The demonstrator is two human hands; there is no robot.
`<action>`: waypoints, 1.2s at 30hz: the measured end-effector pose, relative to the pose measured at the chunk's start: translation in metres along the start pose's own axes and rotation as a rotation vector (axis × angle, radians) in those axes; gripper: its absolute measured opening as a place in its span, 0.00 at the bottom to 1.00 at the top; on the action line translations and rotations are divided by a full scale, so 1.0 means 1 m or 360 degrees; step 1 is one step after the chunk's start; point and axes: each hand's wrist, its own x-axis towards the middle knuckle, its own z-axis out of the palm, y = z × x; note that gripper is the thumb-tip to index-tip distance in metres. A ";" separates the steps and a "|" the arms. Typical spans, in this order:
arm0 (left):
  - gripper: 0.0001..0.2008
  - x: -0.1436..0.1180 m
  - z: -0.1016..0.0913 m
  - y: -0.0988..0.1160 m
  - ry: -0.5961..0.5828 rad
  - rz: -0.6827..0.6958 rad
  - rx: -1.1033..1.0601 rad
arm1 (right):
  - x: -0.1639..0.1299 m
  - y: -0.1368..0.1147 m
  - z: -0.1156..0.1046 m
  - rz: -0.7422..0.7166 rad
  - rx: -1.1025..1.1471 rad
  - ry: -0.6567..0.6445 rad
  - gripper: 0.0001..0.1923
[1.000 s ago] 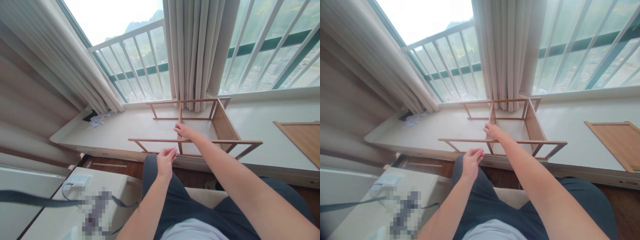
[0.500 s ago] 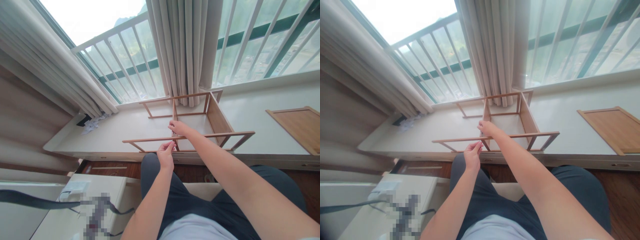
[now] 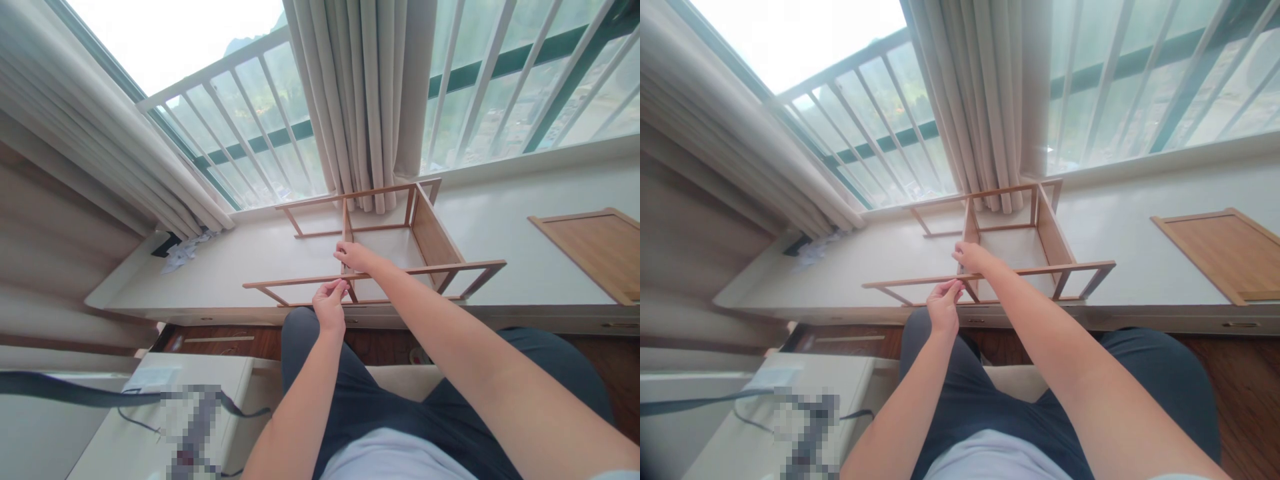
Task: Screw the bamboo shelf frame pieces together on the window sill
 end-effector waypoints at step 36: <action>0.10 0.006 -0.010 -0.009 -0.0071 0.0353 0.0502 | -0.008 -0.007 -0.005 0.0004 -0.0093 0.0043 0.08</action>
